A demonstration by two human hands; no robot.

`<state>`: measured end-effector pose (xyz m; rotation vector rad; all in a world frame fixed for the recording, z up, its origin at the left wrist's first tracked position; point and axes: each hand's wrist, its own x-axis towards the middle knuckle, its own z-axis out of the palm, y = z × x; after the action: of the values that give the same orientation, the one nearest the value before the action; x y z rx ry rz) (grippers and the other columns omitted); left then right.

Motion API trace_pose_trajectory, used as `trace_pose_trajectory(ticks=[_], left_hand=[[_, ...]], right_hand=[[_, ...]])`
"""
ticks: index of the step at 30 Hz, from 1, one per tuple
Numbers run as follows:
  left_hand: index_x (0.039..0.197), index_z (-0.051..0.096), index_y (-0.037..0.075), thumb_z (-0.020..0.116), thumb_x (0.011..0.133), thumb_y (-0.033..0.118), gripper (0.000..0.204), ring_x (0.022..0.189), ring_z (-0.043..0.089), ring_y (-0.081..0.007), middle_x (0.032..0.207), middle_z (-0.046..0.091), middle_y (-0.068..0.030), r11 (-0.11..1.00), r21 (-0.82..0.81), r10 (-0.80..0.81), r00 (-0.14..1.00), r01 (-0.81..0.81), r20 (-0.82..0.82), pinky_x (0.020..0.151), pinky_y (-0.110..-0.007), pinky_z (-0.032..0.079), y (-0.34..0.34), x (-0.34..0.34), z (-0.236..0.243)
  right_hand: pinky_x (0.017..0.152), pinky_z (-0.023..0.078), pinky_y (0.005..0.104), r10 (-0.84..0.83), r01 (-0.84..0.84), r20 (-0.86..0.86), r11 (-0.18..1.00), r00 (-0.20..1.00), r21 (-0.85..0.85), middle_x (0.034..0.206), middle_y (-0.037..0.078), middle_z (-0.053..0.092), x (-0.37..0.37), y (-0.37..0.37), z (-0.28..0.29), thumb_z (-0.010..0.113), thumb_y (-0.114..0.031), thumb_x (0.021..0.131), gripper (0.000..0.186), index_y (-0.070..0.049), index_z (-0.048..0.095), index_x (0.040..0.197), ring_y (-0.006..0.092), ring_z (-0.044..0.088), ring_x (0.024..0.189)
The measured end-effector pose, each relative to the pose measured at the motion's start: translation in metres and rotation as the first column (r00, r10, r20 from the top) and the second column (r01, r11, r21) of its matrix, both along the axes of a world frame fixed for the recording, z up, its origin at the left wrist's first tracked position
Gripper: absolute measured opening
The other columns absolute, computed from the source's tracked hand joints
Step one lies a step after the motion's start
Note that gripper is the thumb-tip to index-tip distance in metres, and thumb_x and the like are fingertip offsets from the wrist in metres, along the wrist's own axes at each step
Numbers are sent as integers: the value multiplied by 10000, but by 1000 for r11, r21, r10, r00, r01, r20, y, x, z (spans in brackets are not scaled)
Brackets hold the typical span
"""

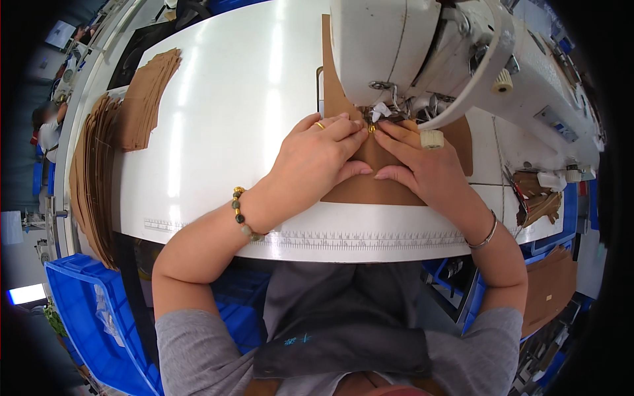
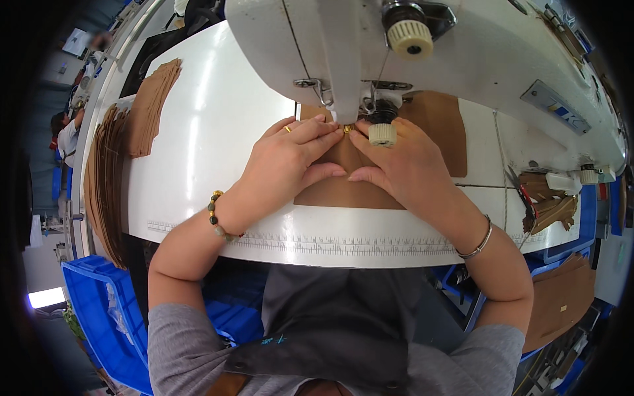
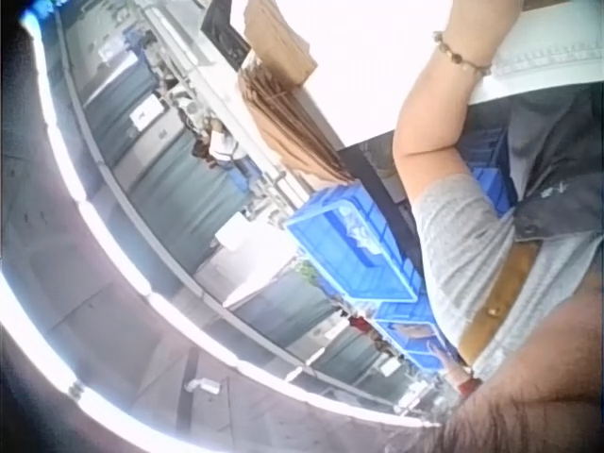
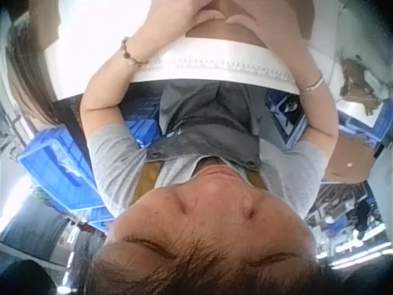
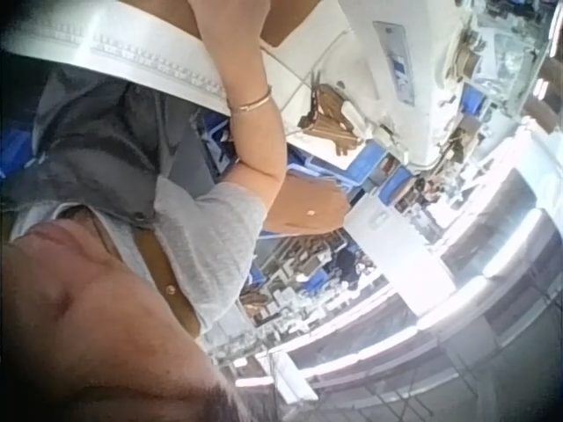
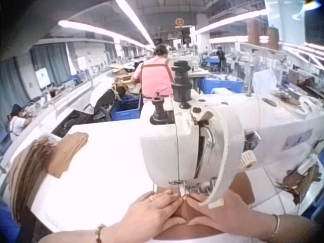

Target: Sewing a zipper and panels for a leather bag using an industrial sewing machine.

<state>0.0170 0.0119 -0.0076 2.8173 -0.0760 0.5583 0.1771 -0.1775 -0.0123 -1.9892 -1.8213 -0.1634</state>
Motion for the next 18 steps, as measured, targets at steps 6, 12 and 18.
trace_pose_trajectory(ticks=[6,12,18], left_hand=[[1309,718,65,787,850,437,595,1314,629,-262,1329,688,-67,999,47,18,999,-17,-36,1111,-470,493,-2,-4,1],[1341,696,86,792,827,469,648,1334,618,-266,1355,675,-63,997,75,-17,996,24,-89,1118,-477,489,-9,-13,7],[1340,697,84,795,808,480,670,1338,617,-268,1354,675,-65,995,98,5,994,6,-109,1106,-468,500,-13,-15,9]], right_hand=[[990,514,400,-9,8,-373,1000,928,-3,1297,144,712,0,-5,2,807,-332,887,501,-75,723,1309,299,657,1067],[1016,501,368,162,6,-945,985,285,171,1210,170,735,17,-4,8,785,-243,938,409,-42,731,1290,270,686,1063],[1106,472,431,-46,43,-194,999,980,-23,1320,119,710,-11,-9,10,795,-344,889,509,-36,718,1287,299,662,1189]])
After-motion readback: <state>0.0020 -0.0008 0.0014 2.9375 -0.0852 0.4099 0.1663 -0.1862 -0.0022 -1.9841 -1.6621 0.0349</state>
